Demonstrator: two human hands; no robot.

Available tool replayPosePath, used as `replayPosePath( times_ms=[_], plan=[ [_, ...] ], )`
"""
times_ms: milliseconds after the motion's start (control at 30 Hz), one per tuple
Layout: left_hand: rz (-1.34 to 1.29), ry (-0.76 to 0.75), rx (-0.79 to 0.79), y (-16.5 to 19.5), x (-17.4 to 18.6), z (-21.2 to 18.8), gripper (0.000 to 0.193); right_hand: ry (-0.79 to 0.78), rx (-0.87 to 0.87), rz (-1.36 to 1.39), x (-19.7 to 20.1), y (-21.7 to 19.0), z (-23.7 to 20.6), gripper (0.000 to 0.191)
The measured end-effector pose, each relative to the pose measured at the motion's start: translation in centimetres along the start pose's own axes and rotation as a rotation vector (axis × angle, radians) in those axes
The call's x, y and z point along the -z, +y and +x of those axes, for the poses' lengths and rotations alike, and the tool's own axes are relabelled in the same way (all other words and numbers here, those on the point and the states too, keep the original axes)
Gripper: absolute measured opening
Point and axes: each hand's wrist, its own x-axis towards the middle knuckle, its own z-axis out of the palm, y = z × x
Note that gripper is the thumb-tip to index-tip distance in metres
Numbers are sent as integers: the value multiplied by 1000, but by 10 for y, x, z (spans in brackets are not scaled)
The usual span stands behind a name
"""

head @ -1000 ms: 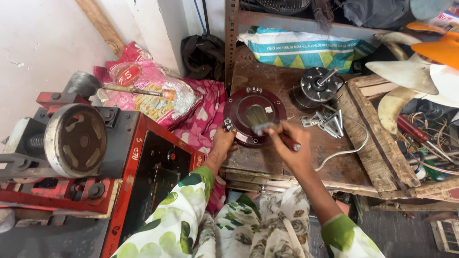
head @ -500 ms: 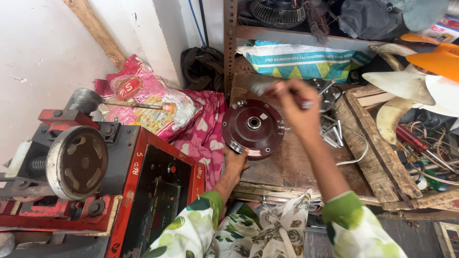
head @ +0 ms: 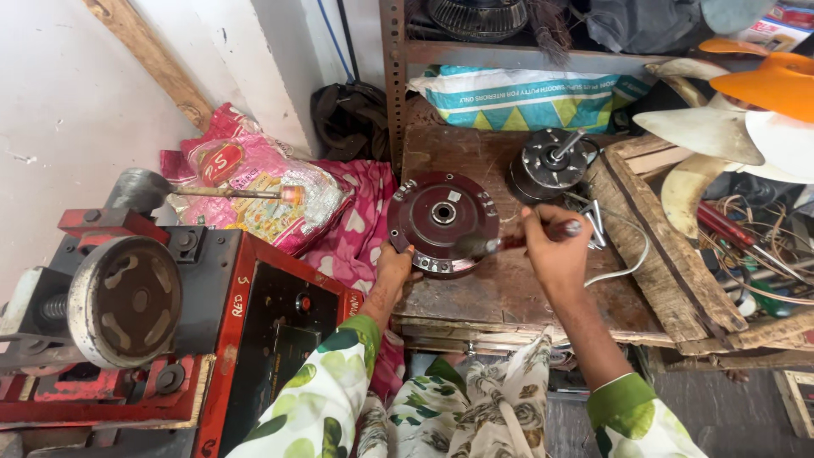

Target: The person disassembles a small electrical motor, removes components, and then uses a brush to clean the stator housing. They handle wires, a metal casing, and a rotor, using a screwdriver and a brush.

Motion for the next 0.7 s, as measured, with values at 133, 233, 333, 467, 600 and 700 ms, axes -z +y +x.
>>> replayPosePath(
  times_ms=[133,233,333,467,600,700],
  plan=[
    [-39,103,91,-10,-15,-9,62,-2,183,-449,5,-39,6,17],
    [-185,120,122,-23,-38,-27,64,-21,686,-163,-18,-44,19,13],
    [-282,-140,108,-36,-51,-45,60,-88,741,-275,-48,-24,35,12],
    [-190,-61,162,-35,-38,-41,60,-274,431,-349,-41,17,17,14],
    [-226,89,40,-12,-3,-8,58,-211,370,-268,-13,38,-11,15],
    [-111,53,-24,1,6,4,50,-288,132,-419,10,40,-24,13]
  ],
)
